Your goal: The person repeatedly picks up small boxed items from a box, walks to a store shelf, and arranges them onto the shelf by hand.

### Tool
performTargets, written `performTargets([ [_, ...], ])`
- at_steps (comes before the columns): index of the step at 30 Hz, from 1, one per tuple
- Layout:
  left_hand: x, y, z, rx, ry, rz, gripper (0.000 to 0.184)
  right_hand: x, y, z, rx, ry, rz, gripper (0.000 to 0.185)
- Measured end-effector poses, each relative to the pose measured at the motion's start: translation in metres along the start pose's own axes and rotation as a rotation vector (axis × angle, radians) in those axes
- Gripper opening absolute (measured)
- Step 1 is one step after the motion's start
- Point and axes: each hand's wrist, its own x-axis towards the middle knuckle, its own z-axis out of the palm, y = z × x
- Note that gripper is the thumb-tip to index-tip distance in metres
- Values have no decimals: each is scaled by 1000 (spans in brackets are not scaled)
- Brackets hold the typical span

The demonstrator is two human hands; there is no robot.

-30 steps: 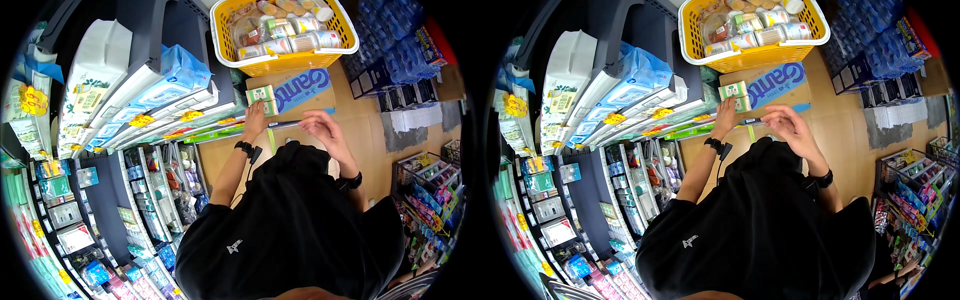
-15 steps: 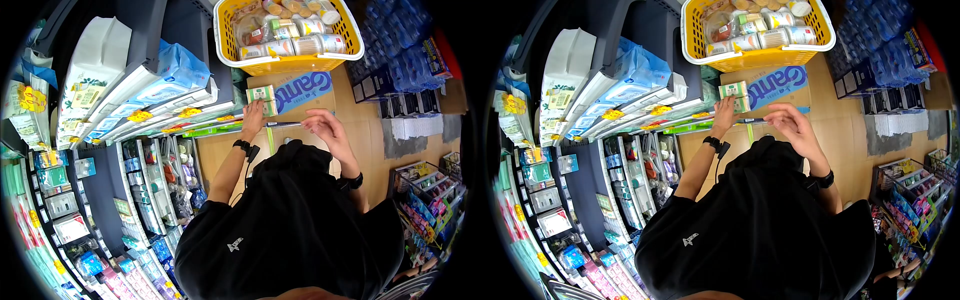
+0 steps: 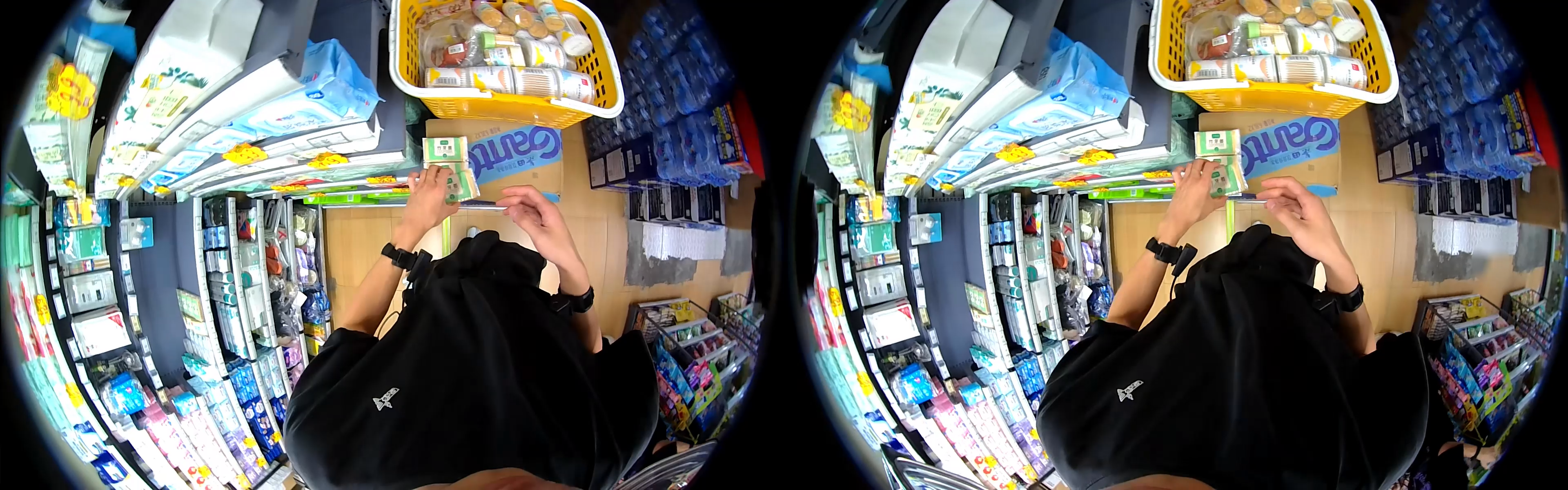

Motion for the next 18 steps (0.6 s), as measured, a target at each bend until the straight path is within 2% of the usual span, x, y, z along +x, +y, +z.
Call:
performTargets([
  [3, -14, 23, -30, -42, 43, 4, 72, 12, 13, 5, -70, 15, 38, 33],
  [8, -45, 56, -78, -25, 157, -4, 70, 34, 19, 26, -283, 77, -114, 41],
  [12, -71, 71, -108, -13, 236, -40, 68, 48, 12, 44, -291, -67, -69, 41],
  [15, -91, 76, -125, -13, 258, -94, 67, 56, 1, 63, -114, -190, 23, 35],
  [18, -112, 76, -138, -30, 302, -172, 65, 66, 2, 79, -101, -273, -5, 28],
])
